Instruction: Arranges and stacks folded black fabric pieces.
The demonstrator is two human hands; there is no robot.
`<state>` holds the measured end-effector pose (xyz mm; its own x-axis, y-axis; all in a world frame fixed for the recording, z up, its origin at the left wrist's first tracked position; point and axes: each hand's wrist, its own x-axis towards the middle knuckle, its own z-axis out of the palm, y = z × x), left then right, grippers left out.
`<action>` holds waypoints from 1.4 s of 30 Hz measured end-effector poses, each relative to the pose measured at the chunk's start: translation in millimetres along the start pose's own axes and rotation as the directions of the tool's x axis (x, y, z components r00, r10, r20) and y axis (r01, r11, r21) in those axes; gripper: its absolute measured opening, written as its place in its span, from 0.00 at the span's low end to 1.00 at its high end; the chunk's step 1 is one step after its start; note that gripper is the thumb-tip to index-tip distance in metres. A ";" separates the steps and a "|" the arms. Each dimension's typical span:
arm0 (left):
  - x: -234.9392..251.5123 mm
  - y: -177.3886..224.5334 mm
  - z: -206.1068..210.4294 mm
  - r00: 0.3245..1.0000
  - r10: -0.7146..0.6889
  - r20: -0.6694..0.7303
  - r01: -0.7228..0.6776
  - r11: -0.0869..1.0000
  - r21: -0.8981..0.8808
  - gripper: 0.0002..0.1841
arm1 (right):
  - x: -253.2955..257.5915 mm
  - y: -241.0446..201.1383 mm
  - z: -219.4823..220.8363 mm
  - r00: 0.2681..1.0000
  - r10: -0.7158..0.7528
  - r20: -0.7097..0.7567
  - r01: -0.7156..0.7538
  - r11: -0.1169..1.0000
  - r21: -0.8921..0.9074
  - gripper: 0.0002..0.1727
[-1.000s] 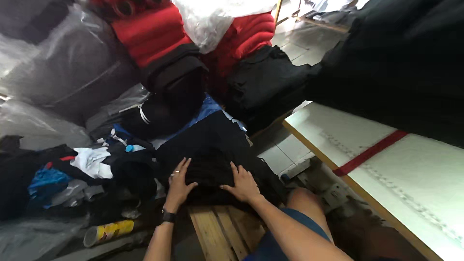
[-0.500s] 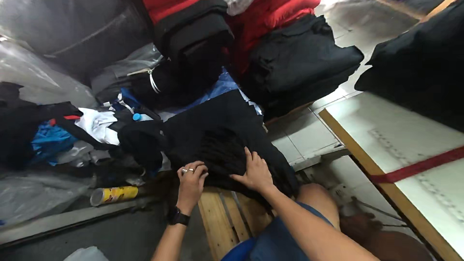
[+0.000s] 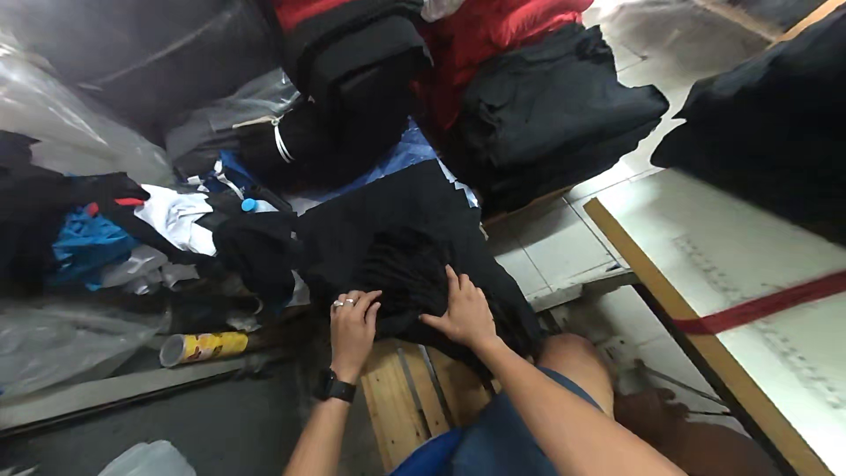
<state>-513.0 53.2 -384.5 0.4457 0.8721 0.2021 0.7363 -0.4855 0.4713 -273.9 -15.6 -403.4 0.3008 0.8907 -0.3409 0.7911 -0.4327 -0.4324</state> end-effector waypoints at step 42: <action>-0.1 -2.1 -18.9 1.000 -0.006 -0.031 0.005 1.000 -0.014 0.14 | -0.4 -3.2 -2.7 1.000 0.013 0.013 -0.013 1.000 -0.021 0.77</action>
<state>-524.1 55.3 -369.3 0.4256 0.8763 0.2259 0.7315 -0.4801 0.4842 -275.1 -14.2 -399.6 0.3043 0.8831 -0.3570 0.7980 -0.4410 -0.4107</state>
